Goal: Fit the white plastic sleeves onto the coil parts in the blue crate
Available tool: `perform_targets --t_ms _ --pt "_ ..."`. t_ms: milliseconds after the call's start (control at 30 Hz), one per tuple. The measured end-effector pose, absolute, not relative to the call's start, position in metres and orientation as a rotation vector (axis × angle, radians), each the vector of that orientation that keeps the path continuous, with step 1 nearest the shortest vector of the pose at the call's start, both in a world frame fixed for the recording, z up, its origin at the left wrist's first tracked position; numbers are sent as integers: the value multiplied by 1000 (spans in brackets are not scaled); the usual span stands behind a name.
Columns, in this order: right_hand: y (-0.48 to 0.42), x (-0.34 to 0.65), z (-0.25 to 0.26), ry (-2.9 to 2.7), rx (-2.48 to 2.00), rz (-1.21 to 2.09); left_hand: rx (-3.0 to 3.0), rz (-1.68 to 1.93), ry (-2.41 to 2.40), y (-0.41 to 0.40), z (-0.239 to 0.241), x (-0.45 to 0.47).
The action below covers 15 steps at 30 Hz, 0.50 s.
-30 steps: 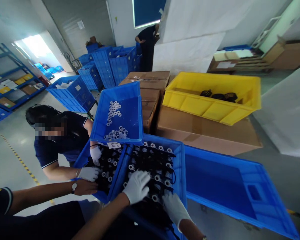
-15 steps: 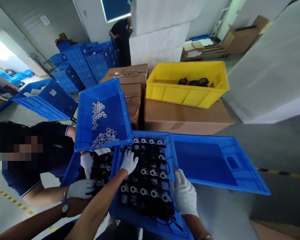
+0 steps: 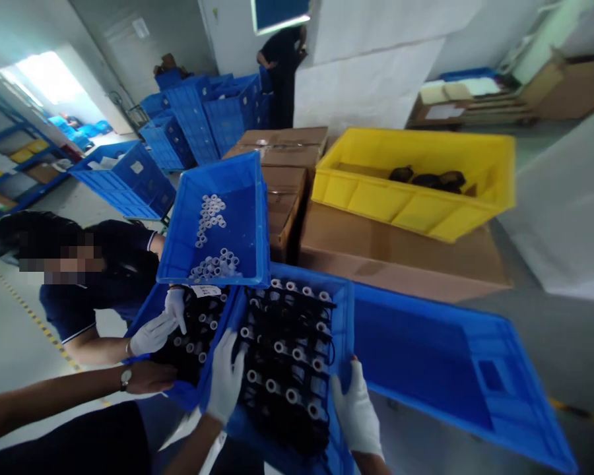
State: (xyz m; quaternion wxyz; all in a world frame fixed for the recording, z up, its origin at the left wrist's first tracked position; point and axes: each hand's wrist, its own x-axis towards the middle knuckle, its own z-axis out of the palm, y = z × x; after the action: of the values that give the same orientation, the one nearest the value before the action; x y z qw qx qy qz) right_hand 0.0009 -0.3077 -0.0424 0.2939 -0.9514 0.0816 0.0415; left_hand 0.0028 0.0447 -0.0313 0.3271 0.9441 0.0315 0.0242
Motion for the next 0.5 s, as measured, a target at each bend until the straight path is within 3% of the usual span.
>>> perform_targets --t_ms 100,200,267,367,500 --pt "-335 36 -31 229 -2435 265 2336 217 207 74 -38 -31" --pt "-332 79 -4 -42 -2579 25 2266 279 297 114 -32 -77" --pt "-300 98 15 -473 -2592 -149 2153 155 194 150 -21 -111" --pt "-228 106 36 -1273 -2416 101 2025 -184 -85 199 -3 -150" --pt "-159 106 41 -1450 -2404 107 2040 -264 -318 224 -2 -161"
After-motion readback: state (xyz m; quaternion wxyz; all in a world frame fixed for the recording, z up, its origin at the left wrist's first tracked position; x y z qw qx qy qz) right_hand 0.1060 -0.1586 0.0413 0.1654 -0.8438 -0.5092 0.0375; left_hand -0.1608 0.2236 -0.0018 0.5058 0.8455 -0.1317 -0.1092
